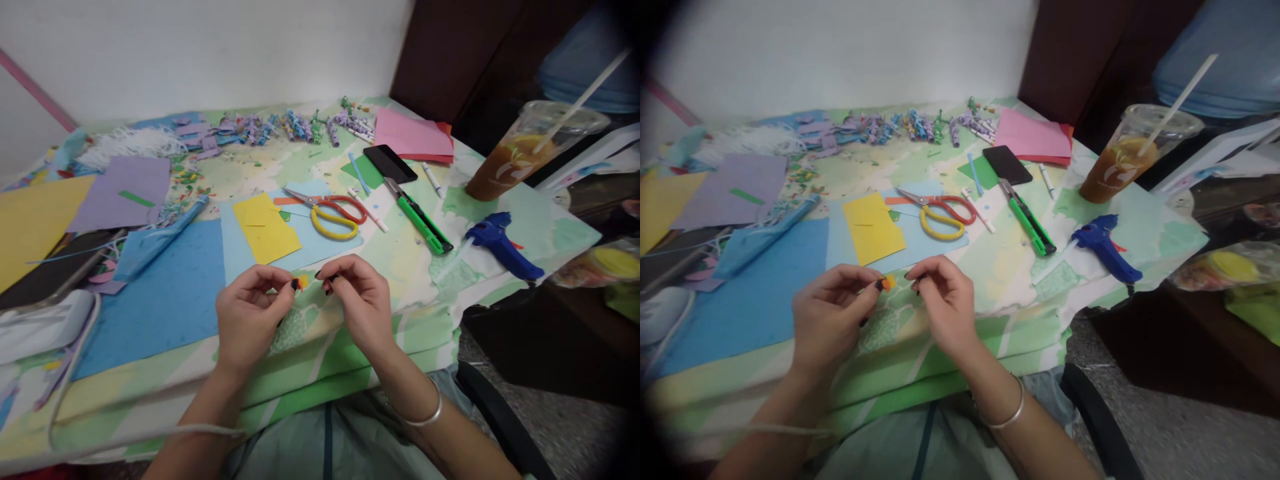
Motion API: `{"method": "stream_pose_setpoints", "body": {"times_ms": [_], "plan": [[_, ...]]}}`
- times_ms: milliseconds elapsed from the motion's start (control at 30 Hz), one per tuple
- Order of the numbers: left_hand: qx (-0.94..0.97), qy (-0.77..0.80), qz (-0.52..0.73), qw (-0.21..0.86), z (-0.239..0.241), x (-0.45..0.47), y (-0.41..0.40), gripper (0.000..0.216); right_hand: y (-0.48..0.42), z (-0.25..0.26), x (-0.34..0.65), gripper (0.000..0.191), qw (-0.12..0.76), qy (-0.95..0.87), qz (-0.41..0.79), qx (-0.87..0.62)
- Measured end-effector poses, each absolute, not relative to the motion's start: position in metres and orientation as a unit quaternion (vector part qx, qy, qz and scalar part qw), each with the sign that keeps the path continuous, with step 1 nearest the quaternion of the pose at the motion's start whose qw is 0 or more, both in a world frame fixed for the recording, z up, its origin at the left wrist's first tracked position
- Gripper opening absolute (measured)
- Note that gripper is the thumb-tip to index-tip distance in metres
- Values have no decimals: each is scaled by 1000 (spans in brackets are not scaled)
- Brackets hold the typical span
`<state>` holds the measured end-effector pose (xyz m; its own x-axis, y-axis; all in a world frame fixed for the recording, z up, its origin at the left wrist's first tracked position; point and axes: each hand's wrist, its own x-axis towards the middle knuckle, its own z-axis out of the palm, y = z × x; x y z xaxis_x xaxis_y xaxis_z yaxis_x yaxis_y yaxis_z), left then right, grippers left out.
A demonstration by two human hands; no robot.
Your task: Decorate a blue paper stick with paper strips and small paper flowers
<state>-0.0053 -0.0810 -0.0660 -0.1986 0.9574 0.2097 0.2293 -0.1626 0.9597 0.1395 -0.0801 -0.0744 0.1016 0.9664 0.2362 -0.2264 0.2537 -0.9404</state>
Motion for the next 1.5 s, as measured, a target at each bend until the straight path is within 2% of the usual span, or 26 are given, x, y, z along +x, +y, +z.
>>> {"method": "stream_pose_setpoints", "body": {"times_ms": [167,467,1033,1500], "plan": [[535,555,541,336,-63,-3,-81,6,-83,-75,140,14,614,-539,457,-352],[533,557,533,350,-64,-4,-81,7,-83,-78,137,12,585,-532,475,-385],[546,548,523,357,-64,-4,-82,8,-84,-77,134,6,565,-569,419,-425],[546,556,511,363,-65,-6,-83,6,-80,-75,138,7,575,-485,527,-396]]}}
